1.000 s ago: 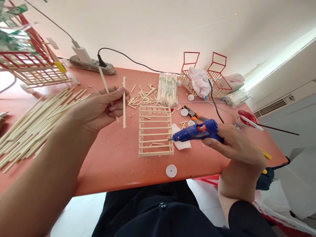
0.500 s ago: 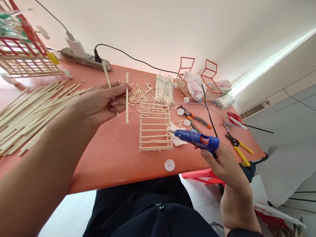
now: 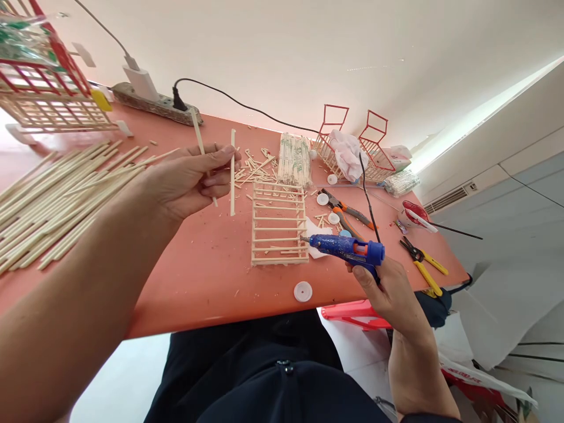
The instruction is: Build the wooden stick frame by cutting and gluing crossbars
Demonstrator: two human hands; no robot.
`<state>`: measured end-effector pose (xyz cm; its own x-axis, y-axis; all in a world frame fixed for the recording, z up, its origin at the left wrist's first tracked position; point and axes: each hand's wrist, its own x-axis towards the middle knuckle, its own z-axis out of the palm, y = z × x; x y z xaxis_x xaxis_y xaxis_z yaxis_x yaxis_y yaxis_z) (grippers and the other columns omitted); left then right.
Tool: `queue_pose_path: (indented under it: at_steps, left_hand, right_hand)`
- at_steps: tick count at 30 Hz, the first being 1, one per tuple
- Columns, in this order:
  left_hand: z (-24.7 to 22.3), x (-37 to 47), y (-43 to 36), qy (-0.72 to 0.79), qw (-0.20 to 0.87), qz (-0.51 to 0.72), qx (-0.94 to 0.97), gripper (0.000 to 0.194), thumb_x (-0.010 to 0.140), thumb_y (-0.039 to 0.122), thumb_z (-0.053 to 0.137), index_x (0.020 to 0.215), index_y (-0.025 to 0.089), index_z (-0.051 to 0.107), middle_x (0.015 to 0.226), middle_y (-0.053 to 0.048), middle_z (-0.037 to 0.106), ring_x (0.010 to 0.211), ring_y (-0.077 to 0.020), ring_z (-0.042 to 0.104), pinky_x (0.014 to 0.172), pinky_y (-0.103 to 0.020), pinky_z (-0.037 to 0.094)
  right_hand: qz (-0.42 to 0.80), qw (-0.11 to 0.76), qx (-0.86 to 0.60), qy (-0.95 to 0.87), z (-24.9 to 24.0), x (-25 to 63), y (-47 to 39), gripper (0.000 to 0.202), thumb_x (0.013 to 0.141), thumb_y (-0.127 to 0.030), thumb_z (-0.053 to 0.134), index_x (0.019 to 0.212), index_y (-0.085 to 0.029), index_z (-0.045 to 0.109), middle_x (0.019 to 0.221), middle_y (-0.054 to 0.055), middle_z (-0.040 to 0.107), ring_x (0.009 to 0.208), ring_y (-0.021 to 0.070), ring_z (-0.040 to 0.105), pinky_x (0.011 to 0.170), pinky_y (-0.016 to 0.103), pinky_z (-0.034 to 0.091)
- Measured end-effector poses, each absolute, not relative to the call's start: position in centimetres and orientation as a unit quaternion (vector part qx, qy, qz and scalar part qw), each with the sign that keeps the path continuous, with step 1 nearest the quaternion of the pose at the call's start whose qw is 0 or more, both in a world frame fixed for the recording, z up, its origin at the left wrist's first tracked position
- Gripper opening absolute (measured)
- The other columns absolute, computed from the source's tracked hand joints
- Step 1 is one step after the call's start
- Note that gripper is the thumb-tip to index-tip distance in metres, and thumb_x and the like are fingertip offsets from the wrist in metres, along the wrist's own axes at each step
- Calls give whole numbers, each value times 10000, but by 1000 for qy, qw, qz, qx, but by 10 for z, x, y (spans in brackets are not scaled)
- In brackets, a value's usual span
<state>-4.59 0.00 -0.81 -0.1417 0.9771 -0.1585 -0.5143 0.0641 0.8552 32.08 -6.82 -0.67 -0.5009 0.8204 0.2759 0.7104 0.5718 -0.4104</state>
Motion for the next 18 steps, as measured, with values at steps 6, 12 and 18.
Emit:
queue_pose_path:
  at_steps: [6,12,18]
  left_hand:
    - [-3,-42,-2,431,593,631,253,357,1071,21,495,771,66,681,649,12,558,397,1,346,340,-107,267]
    - [-7,-45,0,429,593,626,268,353,1071,34,510,774,74,695,646,18,538,401,1,349,340,-102,271]
    - [-11,-47,2,423,592,630,273,323,1060,37,540,788,71,712,662,3,554,410,-2,356,340,-103,277]
  right_hand:
    - [106,218,-438,-866,-6,320,-68,402,1126,-519,491,1190,-197,723,859,82,793,746,266,758,761,391,615]
    - [94,199,-440,-871,-2,320,-68,384,1116,-503,510,1271,-210,703,883,80,788,809,289,768,727,390,604]
    - [88,200,-441,-870,-2,321,-68,362,1123,-491,497,1274,-225,690,936,90,797,857,292,777,763,404,615]
